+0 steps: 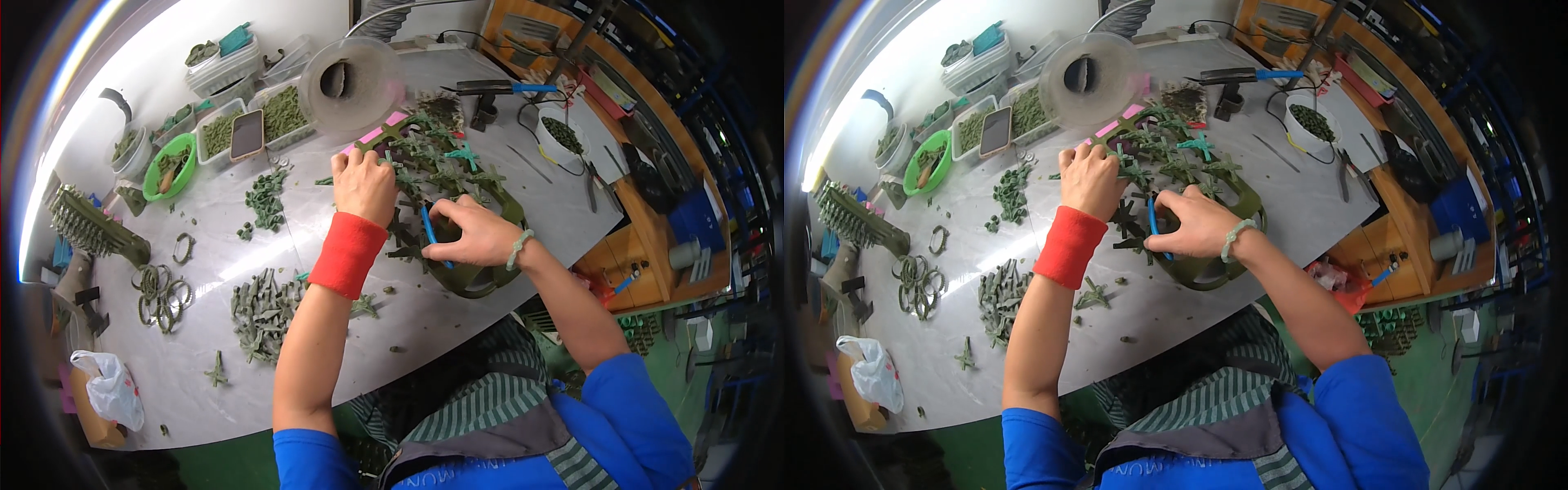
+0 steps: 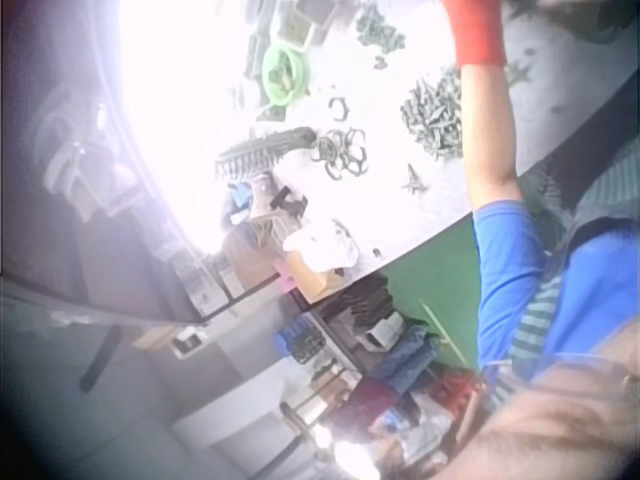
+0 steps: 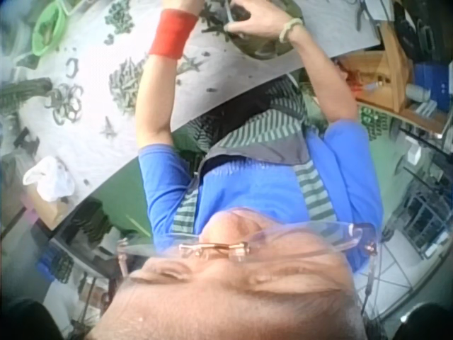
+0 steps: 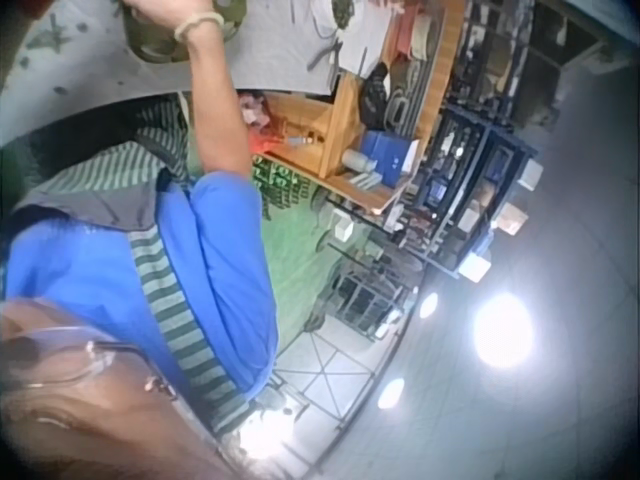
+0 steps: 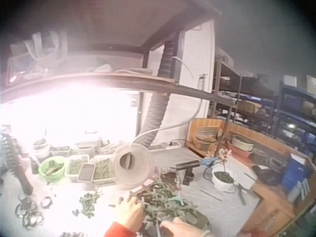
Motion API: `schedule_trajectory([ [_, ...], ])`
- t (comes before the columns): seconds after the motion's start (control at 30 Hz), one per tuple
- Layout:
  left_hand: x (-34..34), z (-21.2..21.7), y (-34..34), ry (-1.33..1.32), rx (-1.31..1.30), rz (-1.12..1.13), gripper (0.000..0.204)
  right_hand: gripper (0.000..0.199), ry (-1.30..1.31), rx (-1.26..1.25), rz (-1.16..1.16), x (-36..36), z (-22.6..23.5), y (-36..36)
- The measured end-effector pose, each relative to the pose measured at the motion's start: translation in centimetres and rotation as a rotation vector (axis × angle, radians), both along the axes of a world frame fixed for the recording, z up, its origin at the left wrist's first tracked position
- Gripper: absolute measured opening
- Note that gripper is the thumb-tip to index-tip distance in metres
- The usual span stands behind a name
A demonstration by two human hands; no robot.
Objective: The person assembles a large artificial plant structure by using a soldering iron to melt and fuse green plastic foliage pieces onto a main branch frame and then trims excess material with pliers.
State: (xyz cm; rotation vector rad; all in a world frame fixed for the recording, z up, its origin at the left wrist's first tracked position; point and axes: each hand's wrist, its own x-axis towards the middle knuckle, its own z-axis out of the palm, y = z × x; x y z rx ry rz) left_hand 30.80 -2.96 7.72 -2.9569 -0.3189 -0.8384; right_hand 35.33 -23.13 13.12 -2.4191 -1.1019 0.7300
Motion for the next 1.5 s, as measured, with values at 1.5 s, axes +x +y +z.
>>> schedule_trajectory([
  [1.5,0.0,-0.5,0.4,-0.041,-0.066,-0.028,0.021,0.074,-0.112,-0.054,0.029,0.5,-0.4,0.1],
])
